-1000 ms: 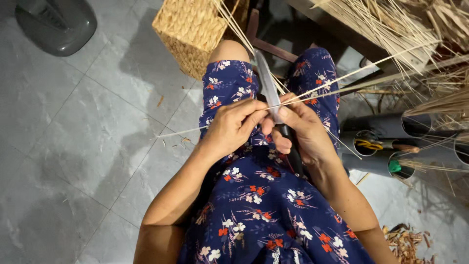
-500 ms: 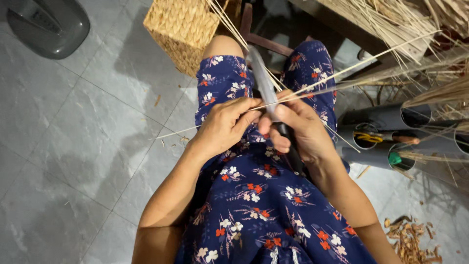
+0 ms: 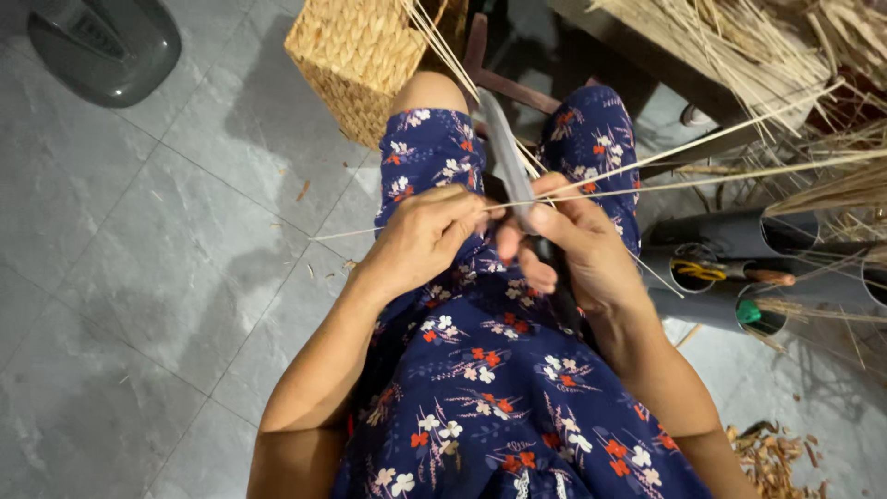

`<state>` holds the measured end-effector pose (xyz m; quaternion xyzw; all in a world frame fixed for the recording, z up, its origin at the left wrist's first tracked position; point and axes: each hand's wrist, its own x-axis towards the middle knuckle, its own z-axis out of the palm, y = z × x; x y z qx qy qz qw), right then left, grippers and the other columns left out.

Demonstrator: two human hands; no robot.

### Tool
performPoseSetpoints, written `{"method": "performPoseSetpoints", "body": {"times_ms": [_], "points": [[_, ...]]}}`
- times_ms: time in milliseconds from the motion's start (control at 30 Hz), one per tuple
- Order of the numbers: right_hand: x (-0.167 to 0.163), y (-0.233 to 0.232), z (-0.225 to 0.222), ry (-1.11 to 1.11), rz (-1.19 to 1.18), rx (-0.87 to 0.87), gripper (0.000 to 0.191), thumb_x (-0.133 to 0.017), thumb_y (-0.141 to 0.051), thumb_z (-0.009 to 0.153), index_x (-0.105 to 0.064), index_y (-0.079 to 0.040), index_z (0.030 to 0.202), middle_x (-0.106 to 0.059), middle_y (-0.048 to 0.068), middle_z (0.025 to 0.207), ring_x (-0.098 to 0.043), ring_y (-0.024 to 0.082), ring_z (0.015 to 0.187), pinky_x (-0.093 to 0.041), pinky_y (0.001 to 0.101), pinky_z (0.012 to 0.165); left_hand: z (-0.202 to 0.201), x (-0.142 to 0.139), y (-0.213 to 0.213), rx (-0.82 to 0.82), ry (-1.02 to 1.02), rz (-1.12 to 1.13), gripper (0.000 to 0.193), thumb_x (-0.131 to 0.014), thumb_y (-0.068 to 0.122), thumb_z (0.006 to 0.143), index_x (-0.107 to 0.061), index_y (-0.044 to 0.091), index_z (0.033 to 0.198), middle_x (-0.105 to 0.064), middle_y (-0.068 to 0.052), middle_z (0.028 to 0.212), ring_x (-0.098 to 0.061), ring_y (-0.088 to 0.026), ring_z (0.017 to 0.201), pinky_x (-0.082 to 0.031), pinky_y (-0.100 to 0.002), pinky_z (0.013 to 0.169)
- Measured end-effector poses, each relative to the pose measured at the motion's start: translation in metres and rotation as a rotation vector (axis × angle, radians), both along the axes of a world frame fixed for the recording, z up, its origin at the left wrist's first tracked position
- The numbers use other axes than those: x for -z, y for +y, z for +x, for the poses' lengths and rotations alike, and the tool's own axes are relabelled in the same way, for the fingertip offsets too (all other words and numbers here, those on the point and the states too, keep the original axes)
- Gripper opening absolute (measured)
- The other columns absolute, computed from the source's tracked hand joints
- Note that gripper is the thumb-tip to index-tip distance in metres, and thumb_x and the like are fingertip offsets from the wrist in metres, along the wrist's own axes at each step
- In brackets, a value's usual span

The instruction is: The person sits on a low stool and splits thin bamboo strips with a knife, drawing each strip against the blade to shave and thin it, then sets finished strips aside and reaches for the next one, repeating the process across the episode.

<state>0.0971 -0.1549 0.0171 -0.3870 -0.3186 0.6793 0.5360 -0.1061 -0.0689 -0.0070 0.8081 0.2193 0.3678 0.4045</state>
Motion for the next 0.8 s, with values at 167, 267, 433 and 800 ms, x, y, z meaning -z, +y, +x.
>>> {"method": "performPoseSetpoints", "body": {"times_ms": [167,267,433,800], "points": [[0.004,-0.005,-0.006,-0.045,0.023,0.016,0.028,-0.061,-0.025,0.104,-0.052,-0.001,0.116,-0.065,0.02,0.084,-0.049,0.011,0.048,-0.04,0.0235,0.039,0.001,0.004,-0.006,0.042,0.025,-0.087,0.015,-0.054,0.005,0.103,-0.067,0.003,0.108,-0.071,-0.011,0.088,-0.075,-0.025,0.077,-0.058,-0.035,0.069],[0.013,-0.001,-0.015,0.059,-0.027,-0.028,0.026,-0.061,-0.024,0.104,-0.049,-0.003,0.114,-0.066,0.02,0.085,-0.051,0.012,0.049,-0.043,0.0256,0.043,0.0,0.007,-0.008,0.041,0.025,-0.108,0.012,-0.057,0.007,0.104,-0.067,0.003,0.108,-0.071,-0.012,0.088,-0.075,-0.026,0.079,-0.057,-0.035,0.068],[0.01,-0.004,-0.007,-0.009,-0.004,-0.013,0.029,-0.06,-0.024,0.105,-0.052,0.0,0.117,-0.066,0.021,0.085,-0.052,0.013,0.05,-0.043,0.0257,0.043,-0.006,0.004,-0.002,0.042,0.022,0.049,0.014,-0.06,0.01,0.103,-0.069,0.004,0.111,-0.071,-0.013,0.09,-0.072,-0.028,0.079,-0.055,-0.036,0.07],[-0.01,-0.015,-0.001,0.006,0.051,0.006,0.033,-0.057,-0.023,0.103,-0.051,0.0,0.126,-0.066,0.022,0.09,-0.055,0.015,0.053,-0.045,0.0254,0.048,0.001,-0.004,-0.01,0.006,0.034,-0.172,0.019,-0.054,0.016,0.108,-0.07,0.006,0.11,-0.069,-0.007,0.073,-0.072,-0.017,0.066,-0.056,-0.032,0.06]]}}
